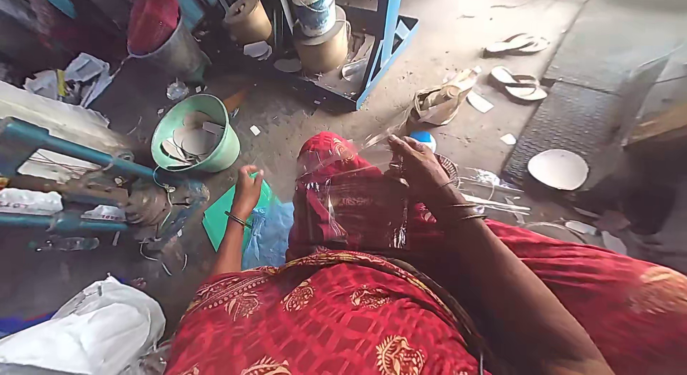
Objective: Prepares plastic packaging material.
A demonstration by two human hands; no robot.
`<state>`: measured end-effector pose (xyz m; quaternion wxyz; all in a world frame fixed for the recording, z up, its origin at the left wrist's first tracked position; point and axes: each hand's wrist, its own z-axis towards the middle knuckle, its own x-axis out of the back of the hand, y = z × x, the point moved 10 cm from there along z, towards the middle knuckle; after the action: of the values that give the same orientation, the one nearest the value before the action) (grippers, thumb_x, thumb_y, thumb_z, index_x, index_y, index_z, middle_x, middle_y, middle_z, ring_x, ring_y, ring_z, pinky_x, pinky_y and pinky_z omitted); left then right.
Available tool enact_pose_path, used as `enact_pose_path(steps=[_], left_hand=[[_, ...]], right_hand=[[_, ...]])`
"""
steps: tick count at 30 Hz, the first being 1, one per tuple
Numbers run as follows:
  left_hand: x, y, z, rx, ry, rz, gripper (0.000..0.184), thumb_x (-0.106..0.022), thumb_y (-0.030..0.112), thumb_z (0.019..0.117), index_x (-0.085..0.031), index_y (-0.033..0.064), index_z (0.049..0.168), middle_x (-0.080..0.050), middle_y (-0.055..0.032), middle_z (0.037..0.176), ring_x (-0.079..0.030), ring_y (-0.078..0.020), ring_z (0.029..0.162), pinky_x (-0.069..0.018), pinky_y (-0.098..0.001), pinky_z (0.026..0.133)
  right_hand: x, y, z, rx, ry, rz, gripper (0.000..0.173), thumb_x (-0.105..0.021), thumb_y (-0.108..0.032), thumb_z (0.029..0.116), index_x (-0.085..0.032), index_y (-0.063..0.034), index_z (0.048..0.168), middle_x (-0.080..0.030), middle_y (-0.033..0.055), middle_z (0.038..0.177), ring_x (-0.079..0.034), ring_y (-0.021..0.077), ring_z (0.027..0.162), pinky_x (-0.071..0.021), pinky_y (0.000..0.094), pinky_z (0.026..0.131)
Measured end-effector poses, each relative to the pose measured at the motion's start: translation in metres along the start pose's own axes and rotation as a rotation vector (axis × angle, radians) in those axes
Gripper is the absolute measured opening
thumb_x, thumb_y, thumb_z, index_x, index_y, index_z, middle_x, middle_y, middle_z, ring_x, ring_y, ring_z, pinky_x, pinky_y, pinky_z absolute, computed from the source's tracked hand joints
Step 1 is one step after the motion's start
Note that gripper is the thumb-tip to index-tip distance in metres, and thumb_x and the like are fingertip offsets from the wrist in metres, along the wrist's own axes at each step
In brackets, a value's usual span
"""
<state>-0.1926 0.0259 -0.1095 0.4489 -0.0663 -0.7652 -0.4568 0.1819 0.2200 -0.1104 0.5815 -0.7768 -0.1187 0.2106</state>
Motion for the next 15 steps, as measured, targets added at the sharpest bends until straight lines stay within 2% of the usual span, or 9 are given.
enact_pose_path(steps=[3,6,9,10,11,12,13,14,15], left_hand=[[0.029,0.089,-0.028,-0.400,0.269,0.073,0.061,-0.044,0.045,0.1074,-0.043,-0.0009,0.148,-0.044,-0.0190,0.155,-0.044,-0.0321,0.143,-0.0365,-0.0503,0.117],[0.010,0.191,-0.057,-0.762,0.196,-0.021,0.077,-0.049,0.059,0.1004,-0.043,-0.0020,0.148,-0.042,-0.0176,0.158,-0.036,-0.0291,0.149,-0.0285,-0.0533,0.122],[-0.034,0.256,-0.079,-0.968,0.042,0.061,0.105,-0.058,0.078,0.0838,-0.039,0.0031,0.155,-0.040,-0.0152,0.161,-0.028,-0.0324,0.153,-0.0163,-0.0638,0.123],[-0.054,0.270,-0.081,-0.983,-0.034,0.151,0.112,-0.065,0.079,0.0786,-0.033,0.0073,0.159,-0.036,-0.0139,0.163,-0.028,-0.0330,0.153,-0.0176,-0.0631,0.123],[-0.074,0.276,-0.078,-0.977,-0.109,0.239,0.114,-0.070,0.073,0.0790,-0.025,0.0105,0.163,-0.038,-0.0114,0.163,-0.035,-0.0313,0.150,-0.0252,-0.0598,0.121],[-0.091,0.278,-0.068,-0.955,-0.166,0.292,0.107,-0.073,0.062,0.0845,-0.022,0.0111,0.163,-0.050,-0.0086,0.154,-0.052,-0.0273,0.137,-0.0400,-0.0538,0.113],[-0.103,0.279,-0.051,-0.931,-0.221,0.256,0.088,-0.073,0.042,0.0917,-0.029,0.0082,0.160,-0.066,-0.0096,0.131,-0.066,-0.0262,0.114,-0.0532,-0.0506,0.097],[-0.113,0.279,-0.032,-0.875,-0.287,0.166,0.063,-0.067,0.026,0.0974,-0.044,0.0058,0.152,-0.071,-0.0118,0.108,-0.070,-0.0258,0.091,-0.0574,-0.0487,0.083],[-0.117,0.280,-0.016,-0.831,-0.324,0.080,0.039,-0.061,0.017,0.1007,-0.059,0.0042,0.137,-0.073,-0.0127,0.101,-0.070,-0.0228,0.082,-0.0585,-0.0441,0.079]], right_hand=[[-0.006,-0.006,0.004,-0.022,-0.006,0.012,0.028,-0.057,-0.036,0.1051,-0.059,-0.0106,0.117,-0.066,0.0003,0.091,-0.068,0.0111,0.076,-0.0609,0.0317,0.068],[-0.018,-0.018,0.010,0.025,-0.050,0.065,0.019,-0.054,-0.024,0.1068,-0.053,-0.0062,0.114,-0.072,0.0048,0.095,-0.074,0.0171,0.080,-0.0635,0.0347,0.073],[-0.025,-0.029,0.008,0.081,-0.055,0.111,0.014,-0.061,-0.007,0.1007,-0.049,-0.0101,0.107,-0.069,0.0014,0.089,-0.070,0.0118,0.071,-0.0614,0.0286,0.064],[-0.025,-0.033,0.006,0.111,-0.052,0.102,0.016,-0.062,-0.004,0.0988,-0.049,-0.0114,0.104,-0.069,-0.0008,0.086,-0.066,0.0079,0.066,-0.0576,0.0241,0.059],[-0.025,-0.037,0.004,0.138,-0.053,0.107,0.016,-0.062,-0.003,0.0976,-0.050,-0.0125,0.101,-0.070,-0.0022,0.085,-0.064,0.0051,0.064,-0.0548,0.0210,0.056],[-0.024,-0.038,0.004,0.150,-0.047,0.132,0.015,-0.062,-0.002,0.0970,-0.052,-0.0127,0.100,-0.070,-0.0022,0.085,-0.063,0.0045,0.063,-0.0529,0.0202,0.055],[-0.022,-0.038,0.005,0.145,-0.046,0.155,0.014,-0.062,-0.004,0.0981,-0.053,-0.0133,0.102,-0.070,-0.0019,0.087,-0.064,0.0058,0.066,-0.0548,0.0221,0.058],[-0.020,-0.036,0.005,0.117,-0.062,0.174,0.015,-0.062,-0.009,0.1002,-0.053,-0.0126,0.111,-0.069,0.0005,0.094,-0.067,0.0103,0.074,-0.0595,0.0276,0.065],[-0.020,-0.033,0.004,0.072,-0.088,0.182,0.024,-0.061,-0.016,0.1020,-0.051,-0.0118,0.123,-0.067,0.0041,0.104,-0.070,0.0163,0.084,-0.0618,0.0348,0.074]])
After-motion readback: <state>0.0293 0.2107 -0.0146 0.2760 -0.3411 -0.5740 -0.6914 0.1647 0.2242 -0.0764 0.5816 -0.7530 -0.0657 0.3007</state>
